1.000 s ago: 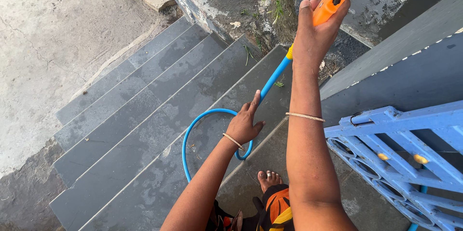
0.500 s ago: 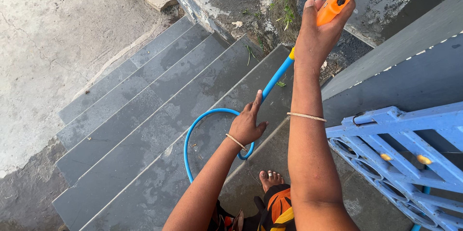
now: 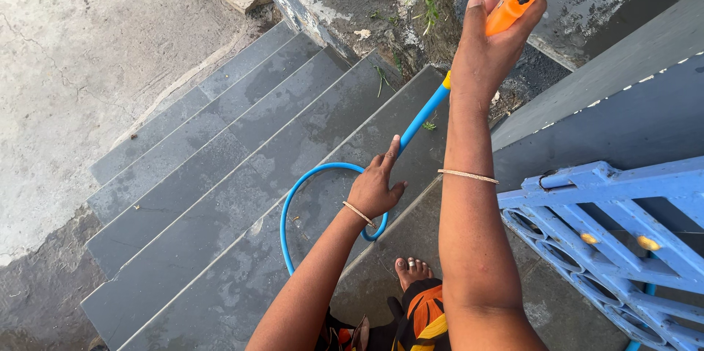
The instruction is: The person operates a handheld spray nozzle attached to a blue hose to spray water onto green leafy bushes growing next to concrete stairs.
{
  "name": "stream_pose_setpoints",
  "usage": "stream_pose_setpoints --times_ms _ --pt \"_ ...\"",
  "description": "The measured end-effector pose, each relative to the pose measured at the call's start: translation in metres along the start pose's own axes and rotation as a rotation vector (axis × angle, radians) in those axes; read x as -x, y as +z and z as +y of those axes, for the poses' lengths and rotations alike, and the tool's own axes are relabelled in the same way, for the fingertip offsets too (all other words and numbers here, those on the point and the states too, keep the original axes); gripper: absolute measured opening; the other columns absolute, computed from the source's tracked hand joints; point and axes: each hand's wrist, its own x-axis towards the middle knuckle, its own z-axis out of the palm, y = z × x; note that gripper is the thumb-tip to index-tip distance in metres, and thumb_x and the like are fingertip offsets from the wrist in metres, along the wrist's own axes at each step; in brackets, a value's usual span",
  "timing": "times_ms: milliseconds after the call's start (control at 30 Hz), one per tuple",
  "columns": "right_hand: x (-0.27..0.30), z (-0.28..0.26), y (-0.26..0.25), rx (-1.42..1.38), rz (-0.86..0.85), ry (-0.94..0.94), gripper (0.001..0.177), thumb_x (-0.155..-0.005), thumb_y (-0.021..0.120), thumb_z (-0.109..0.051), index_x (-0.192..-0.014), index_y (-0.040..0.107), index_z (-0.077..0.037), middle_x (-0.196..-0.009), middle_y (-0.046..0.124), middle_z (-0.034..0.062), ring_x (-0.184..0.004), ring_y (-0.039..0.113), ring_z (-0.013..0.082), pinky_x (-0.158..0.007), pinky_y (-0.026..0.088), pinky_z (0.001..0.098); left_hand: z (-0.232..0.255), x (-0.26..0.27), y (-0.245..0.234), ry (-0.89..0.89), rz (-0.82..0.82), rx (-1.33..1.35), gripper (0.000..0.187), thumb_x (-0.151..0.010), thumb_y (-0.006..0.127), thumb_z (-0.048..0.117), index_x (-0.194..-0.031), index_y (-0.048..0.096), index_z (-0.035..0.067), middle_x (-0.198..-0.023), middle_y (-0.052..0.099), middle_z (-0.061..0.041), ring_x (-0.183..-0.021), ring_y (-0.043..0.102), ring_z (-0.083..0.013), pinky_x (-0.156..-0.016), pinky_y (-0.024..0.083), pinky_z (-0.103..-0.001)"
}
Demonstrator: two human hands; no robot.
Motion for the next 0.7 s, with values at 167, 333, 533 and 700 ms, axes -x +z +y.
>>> stream_pose_setpoints --times_ms 167,333,533,700 --pt "-0.001 0.004 -0.003 0.074 0.022 0.043 0.066 -0.108 0.069 -0.014 -0.155 0.023 -0.014 -0.124 0.058 0.0119 -0.12 0.068 0.0184 -0.11 0.06 0.0383 0.0 0.001 0.003 0.023 -0.013 -0.047 0.11 -0.08 0.08 0.022 -0.163 0.008 0.017 -0.14 0.052 -0.028 -0.111 0.067 -0.0394 -0.087 0.059 -0.045" --pt "0.0 0.009 -0.004 0.005 0.031 0.034 0.066 -0.108 0.068 -0.009 -0.156 0.022 -0.014 -0.134 0.048 0.0138 -0.124 0.062 0.0198 -0.111 0.057 0.0395 0.0 0.004 0.014 0.08 0.068 -0.025 0.112 -0.076 0.083 0.021 -0.161 0.009 0.013 -0.146 0.045 -0.03 -0.119 0.062 -0.0428 -0.096 0.055 -0.047" --pt "-0.004 0.019 -0.01 0.009 0.042 0.0 0.072 -0.111 0.068 -0.01 -0.16 0.015 -0.014 -0.138 0.048 0.013 -0.127 0.064 0.0193 -0.112 0.056 0.038 0.002 0.003 0.008 0.025 -0.038 -0.03 0.108 -0.081 0.08 0.023 -0.163 0.01 0.022 -0.153 0.041 -0.026 -0.117 0.065 -0.0387 -0.096 0.055 -0.047" --pt "-0.001 0.02 -0.008 -0.007 0.057 -0.008 0.075 -0.113 0.067 -0.012 -0.164 0.012 -0.014 -0.132 0.054 0.0139 -0.126 0.064 0.0191 -0.112 0.058 0.0391 0.005 0.004 0.005 0.038 -0.019 -0.03 0.112 -0.078 0.082 0.022 -0.163 0.009 0.025 -0.158 0.031 -0.029 -0.114 0.066 -0.0393 -0.096 0.055 -0.048"
